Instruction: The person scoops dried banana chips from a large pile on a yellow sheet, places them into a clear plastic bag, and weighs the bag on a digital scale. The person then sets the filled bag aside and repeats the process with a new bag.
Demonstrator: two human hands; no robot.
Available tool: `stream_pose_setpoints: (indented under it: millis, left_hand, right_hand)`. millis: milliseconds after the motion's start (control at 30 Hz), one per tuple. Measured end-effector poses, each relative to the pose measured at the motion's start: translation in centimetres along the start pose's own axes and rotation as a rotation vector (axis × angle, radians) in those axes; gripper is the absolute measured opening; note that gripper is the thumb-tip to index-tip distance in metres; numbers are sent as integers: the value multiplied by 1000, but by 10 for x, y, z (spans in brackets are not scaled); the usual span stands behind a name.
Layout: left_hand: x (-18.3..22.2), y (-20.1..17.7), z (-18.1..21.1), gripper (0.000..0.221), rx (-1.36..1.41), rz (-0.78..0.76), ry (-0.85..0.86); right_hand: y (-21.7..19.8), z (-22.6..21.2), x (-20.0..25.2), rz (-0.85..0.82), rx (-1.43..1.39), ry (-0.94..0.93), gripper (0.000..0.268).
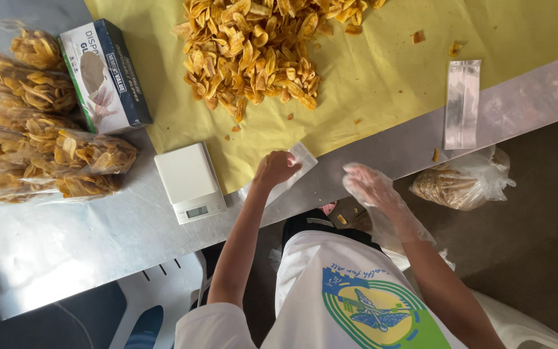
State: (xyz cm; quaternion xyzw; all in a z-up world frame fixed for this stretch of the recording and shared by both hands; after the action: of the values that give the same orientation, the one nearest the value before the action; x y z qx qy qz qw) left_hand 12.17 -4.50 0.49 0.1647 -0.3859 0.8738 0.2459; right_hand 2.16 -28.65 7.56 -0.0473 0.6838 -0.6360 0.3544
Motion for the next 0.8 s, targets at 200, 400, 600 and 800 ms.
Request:
stream_pose_setpoints:
  millis: [200,400,600,800]
  left_hand:
    - [4,7,37,21,292,248,107]
    - [29,-25,104,25,43,387,218]
    - [63,-69,191,35,38,390,498]
    - [70,-60,237,37,-339,500,784]
  right_hand:
    - [-1,1,-99,-292,-1559,1101,32]
    - [-39,19,-143,-381,-999,889,19]
    - [-36,15,-89,-510,-806,612,19]
    - [-3,32,-55,-581,-668,458,28]
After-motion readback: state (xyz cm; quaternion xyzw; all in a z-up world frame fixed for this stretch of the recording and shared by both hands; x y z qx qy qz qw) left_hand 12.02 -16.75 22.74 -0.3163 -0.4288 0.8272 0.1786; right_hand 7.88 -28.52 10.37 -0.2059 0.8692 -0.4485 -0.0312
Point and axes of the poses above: each hand's wrist, its own x-axis away from the middle knuckle, its own y-axis out of the palm, z = x × y, the point moved 7 cm from there along -x, towards the middle knuckle, and after that the axes turned 7 degrees about z, right-handed, at the moved point
